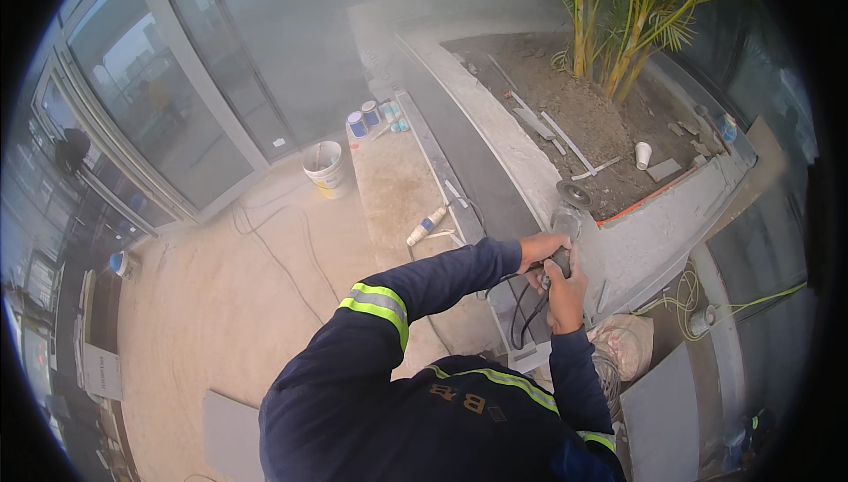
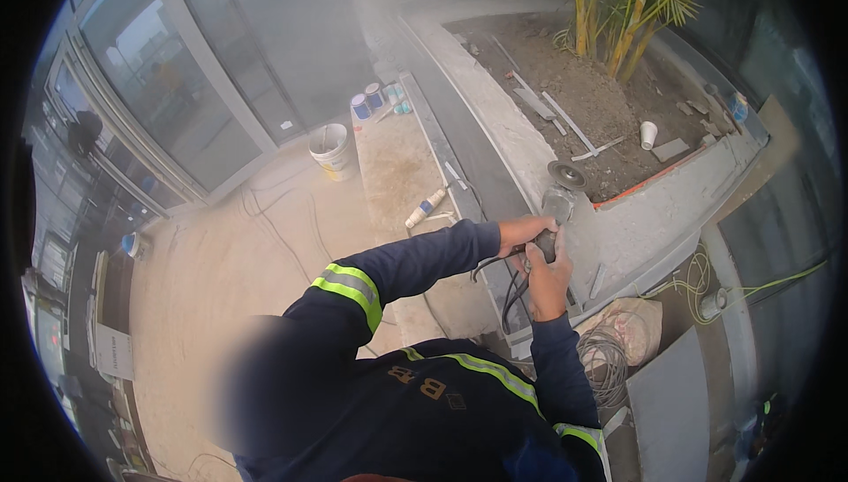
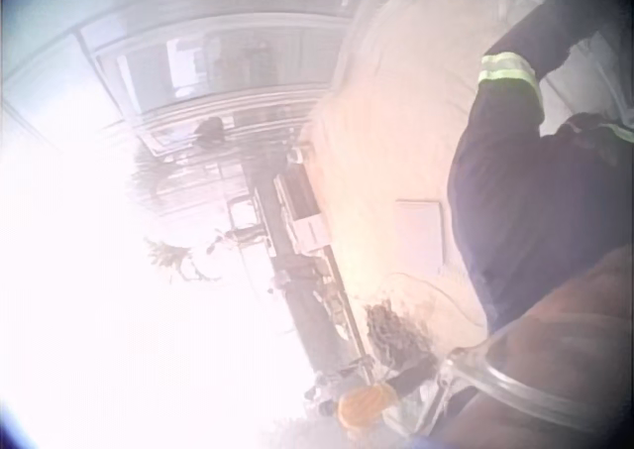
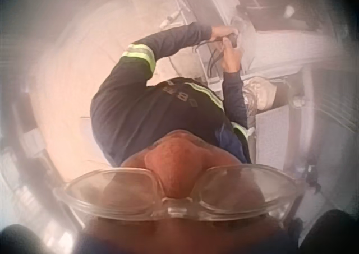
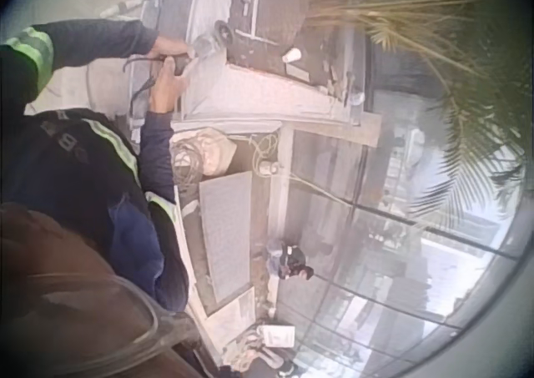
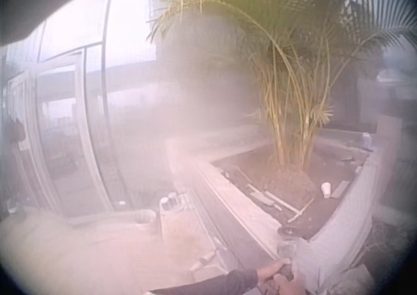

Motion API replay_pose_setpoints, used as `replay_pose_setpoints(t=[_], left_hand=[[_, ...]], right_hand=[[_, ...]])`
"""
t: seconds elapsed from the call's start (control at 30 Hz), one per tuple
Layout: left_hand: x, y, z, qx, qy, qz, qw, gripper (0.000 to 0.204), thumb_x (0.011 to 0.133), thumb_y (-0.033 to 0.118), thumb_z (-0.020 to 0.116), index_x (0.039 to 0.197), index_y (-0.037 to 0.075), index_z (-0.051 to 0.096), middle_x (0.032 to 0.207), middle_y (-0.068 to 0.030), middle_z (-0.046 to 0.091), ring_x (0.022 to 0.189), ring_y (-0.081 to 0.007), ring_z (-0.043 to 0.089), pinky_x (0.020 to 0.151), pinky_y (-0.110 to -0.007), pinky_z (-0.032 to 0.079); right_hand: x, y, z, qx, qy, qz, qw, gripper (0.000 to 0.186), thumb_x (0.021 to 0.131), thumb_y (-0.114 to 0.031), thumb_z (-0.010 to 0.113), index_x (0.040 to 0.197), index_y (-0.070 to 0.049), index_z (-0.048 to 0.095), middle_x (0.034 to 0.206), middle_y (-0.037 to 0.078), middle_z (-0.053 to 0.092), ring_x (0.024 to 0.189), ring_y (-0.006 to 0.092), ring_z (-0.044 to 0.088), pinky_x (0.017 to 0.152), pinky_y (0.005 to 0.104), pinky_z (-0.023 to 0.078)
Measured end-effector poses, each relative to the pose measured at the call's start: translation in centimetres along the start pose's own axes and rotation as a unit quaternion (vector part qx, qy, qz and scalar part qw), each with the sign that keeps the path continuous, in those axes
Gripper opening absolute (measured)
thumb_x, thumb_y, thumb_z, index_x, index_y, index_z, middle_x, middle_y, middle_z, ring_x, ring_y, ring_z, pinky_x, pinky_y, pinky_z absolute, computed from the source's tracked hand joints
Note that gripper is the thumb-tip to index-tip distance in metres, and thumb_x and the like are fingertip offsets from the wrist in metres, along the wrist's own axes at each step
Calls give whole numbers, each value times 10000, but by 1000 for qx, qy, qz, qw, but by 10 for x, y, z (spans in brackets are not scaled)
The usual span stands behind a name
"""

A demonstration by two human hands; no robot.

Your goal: The person uses an angle grinder to smooth the surface of a concrete ledge. They move the tool along the edge, generating dust, and briefly pause to reposition the grinder and clear debris.

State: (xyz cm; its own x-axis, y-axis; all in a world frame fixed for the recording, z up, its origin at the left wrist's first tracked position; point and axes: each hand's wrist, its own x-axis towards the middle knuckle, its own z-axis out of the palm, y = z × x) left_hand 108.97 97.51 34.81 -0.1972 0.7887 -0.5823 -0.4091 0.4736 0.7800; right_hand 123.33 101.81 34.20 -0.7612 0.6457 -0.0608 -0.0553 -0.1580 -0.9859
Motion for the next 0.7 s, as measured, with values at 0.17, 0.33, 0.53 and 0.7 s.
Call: replay_pose_setpoints(t=[0.17,0.33,0.53,0.7], left_hand=[[-4,10,22,24,82,4,996,540,883,418,510,1297,72,511,1194,-206,577,971,-442,648,662,-675,568],[3,-1,26,56,134,61,988,564,900,446,505,1287,37,519,1171,-218,592,944,-446,656,632,-650,569],[-8,14,3,111,31,-49,992,838,854,745,613,1250,7,587,1088,-161,680,922,-277,720,717,-504,595],[-3,37,-17,230,50,-47,971,398,857,315,784,973,-57,705,865,-124,721,727,-217,710,615,-372,588]], right_hand=[[-10,-10,3,76,-10,26,997,744,898,-66,617,1567,-7,298,1135,110,621,858,149,595,635,300,483],[-8,7,-8,259,-21,88,961,471,959,-191,602,1384,-19,491,1003,88,661,836,187,642,714,332,527],[12,23,-16,324,-109,144,929,297,969,-183,646,1199,-15,562,1086,101,655,951,230,677,869,443,570],[6,31,27,351,-44,128,926,401,941,-141,707,1275,-47,505,1166,67,602,960,197,665,843,488,580]])
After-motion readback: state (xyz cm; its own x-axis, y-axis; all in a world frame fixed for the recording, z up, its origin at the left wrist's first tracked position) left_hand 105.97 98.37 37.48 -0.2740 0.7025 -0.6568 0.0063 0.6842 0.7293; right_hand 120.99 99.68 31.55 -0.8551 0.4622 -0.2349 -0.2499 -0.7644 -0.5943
